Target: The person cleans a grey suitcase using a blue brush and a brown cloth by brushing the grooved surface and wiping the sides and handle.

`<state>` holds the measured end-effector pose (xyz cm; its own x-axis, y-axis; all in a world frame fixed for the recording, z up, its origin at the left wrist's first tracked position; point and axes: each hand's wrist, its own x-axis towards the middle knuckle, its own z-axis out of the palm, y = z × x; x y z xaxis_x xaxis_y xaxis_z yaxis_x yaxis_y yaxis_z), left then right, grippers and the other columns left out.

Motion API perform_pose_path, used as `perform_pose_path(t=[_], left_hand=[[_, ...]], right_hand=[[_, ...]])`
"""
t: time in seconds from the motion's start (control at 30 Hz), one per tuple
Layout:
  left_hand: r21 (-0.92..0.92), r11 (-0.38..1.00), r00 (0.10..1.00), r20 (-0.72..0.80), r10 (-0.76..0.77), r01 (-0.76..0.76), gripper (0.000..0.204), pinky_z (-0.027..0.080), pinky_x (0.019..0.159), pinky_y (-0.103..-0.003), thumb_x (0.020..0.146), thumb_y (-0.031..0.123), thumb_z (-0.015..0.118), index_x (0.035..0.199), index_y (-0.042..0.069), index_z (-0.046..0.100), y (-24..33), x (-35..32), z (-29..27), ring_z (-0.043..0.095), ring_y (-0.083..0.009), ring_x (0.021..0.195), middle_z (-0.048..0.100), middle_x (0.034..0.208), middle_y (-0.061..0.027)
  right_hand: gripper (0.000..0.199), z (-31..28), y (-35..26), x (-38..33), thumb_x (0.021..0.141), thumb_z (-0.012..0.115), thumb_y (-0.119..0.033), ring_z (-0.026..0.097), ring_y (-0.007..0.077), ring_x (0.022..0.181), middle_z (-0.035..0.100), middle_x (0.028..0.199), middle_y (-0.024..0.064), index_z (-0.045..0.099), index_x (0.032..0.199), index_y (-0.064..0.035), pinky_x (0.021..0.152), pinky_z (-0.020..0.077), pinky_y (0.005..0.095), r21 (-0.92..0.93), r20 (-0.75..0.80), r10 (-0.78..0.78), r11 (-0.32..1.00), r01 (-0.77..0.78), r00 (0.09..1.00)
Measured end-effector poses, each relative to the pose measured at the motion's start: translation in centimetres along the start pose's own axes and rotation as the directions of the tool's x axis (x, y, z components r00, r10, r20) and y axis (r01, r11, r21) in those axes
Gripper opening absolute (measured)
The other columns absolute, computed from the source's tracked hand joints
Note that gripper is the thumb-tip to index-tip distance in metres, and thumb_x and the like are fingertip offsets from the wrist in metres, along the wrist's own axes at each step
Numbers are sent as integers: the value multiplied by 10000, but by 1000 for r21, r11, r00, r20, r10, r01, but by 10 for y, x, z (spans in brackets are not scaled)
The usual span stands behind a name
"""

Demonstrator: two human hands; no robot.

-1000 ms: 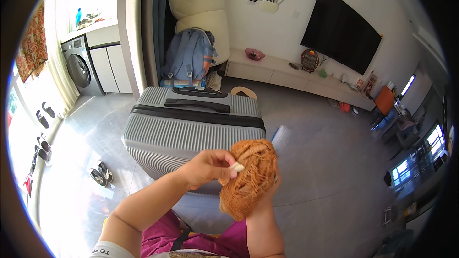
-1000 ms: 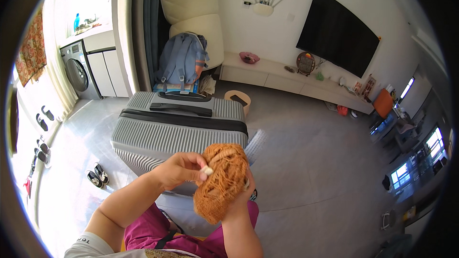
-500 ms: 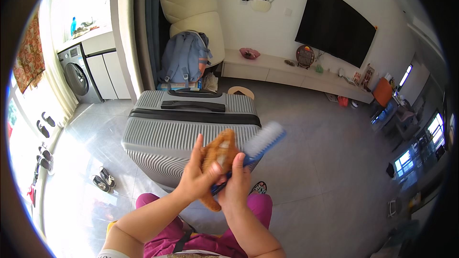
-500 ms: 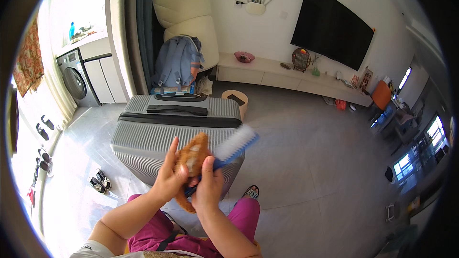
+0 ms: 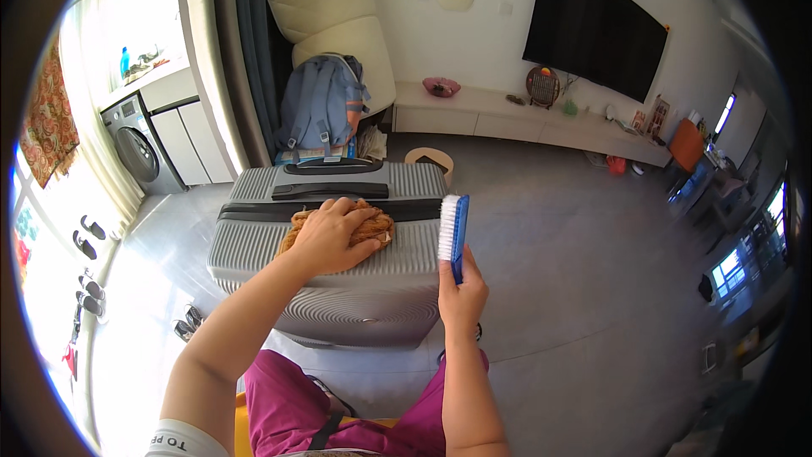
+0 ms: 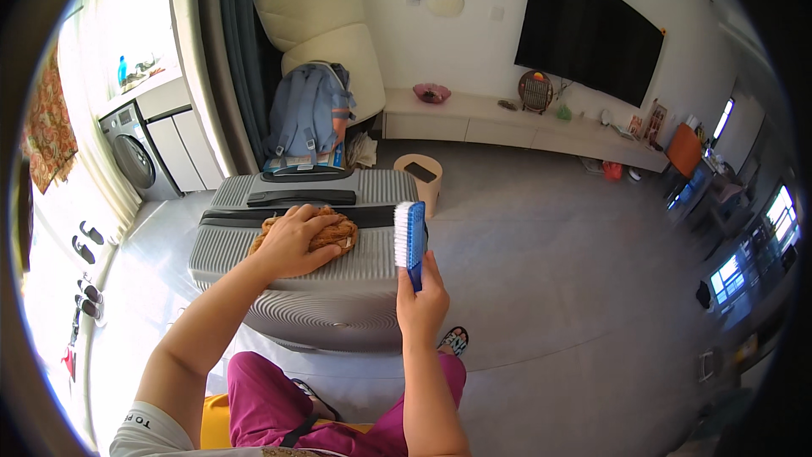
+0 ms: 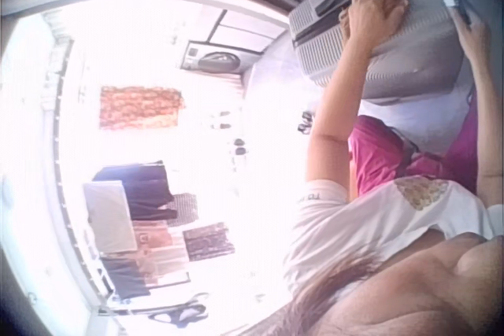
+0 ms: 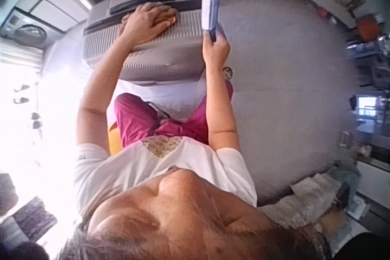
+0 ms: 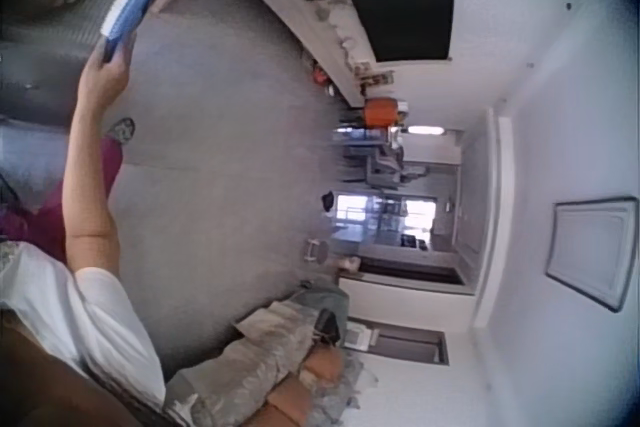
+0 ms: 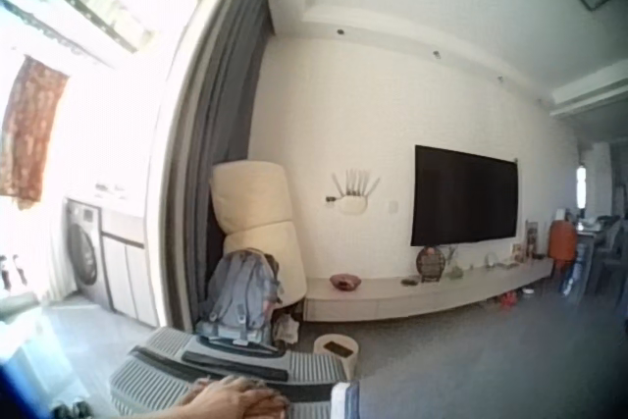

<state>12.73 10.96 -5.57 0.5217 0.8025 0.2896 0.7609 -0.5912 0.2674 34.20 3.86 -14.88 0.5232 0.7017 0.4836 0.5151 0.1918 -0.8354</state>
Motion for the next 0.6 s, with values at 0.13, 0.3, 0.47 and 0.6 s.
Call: perform_pose_path(t=[0.13, 0.3, 0.47, 0.6], left_hand=[[-15, 982, 981, -50, 186, -187, 499, 483, 915, -442, 756, 312, 720, 1204, 100, 664, 3, 18, 10, 595, -342, 1054, 638, 1094, -159], [-245, 823, 852, -24, 523, -512, 408, 509, 862, -425, 708, 233, 727, 1097, 109, 706, 21, 22, 3, 642, -328, 895, 696, 1015, -107], [19, 933, 918, -173, 357, -359, 355, 511, 819, -423, 725, 197, 709, 1064, 93, 702, 11, 57, 31, 603, -313, 956, 640, 1081, -121], [-304, 854, 872, 122, 474, -422, 316, 527, 781, -415, 711, 182, 697, 1010, 85, 724, 36, 43, 6, 632, -287, 885, 688, 937, -98]], right_hand=[[399, -3, 4, 8, 843, 693, -172, 633, 362, 1114, 630, 1221, 243, 641, 1176, 42, 924, 511, 389, 14, 17, -13, 1000, 13, 1000], [403, -12, 7, 4, 820, 704, -132, 633, 370, 1111, 628, 1225, 244, 638, 1174, 48, 926, 512, 384, 35, 5, -28, 999, 28, 1000], [417, -3, 5, -1, 804, 703, -110, 636, 368, 1109, 629, 1229, 238, 633, 1186, 43, 924, 514, 379, 38, 2, -34, 999, 34, 999], [412, -7, 13, -2, 801, 692, -86, 638, 356, 1112, 627, 1241, 229, 632, 1186, 47, 919, 515, 369, 93, -19, 15, 996, -13, 1000]])
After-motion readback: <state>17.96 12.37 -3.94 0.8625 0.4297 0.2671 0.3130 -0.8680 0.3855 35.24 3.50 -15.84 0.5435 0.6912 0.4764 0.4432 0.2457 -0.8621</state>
